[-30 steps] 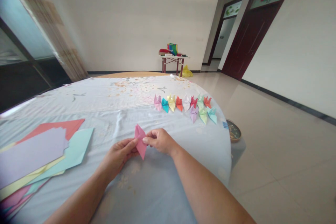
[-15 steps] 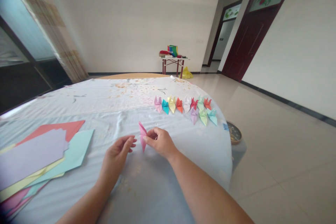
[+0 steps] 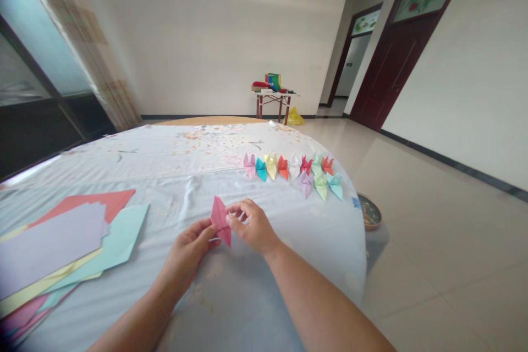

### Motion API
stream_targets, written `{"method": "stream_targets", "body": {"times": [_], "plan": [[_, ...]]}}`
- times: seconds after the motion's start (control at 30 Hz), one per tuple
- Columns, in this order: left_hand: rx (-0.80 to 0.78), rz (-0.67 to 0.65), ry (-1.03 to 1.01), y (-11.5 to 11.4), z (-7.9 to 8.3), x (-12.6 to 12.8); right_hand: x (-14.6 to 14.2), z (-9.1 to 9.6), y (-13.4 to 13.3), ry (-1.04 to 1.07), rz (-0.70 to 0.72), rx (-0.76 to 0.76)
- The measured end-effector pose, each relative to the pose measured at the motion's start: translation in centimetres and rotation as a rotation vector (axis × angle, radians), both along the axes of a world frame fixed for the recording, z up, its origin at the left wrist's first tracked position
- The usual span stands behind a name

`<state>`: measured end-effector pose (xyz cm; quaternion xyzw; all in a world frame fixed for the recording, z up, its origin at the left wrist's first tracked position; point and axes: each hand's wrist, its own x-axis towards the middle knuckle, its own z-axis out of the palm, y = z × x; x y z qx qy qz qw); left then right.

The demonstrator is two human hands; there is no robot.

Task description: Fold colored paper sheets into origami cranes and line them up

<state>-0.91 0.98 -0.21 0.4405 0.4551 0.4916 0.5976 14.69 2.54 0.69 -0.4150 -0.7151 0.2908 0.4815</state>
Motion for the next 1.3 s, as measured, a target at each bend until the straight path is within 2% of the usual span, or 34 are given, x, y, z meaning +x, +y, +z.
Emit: {"method": "stream_targets", "body": {"times": [0.17,0.53,0.9,1.2,1.3], "plan": [[-0.017,-0.108,-0.011,-0.3,0.1,0.2,0.2,-0.5,0.5,0.046,-0.051,0.009],[-0.016,-0.078,-0.032,-0.2,-0.1,0.5,0.2,-0.1,0.2,-0.081,-0.089,0.101],[0.054,-0.172,-0.029,0.1,-0.8,0.3,0.1,-0.4,0.3,-0.080,-0.077,0.012],[0.076,-0.178,-0.023,0.1,-0.8,0.4,0.1,-0.4,0.4,-0.041,-0.085,-0.041],[0.073,-0.188,-0.021,0.1,-1.0,0.4,0.1,-0.4,0.5,0.018,-0.062,-0.111]]}}
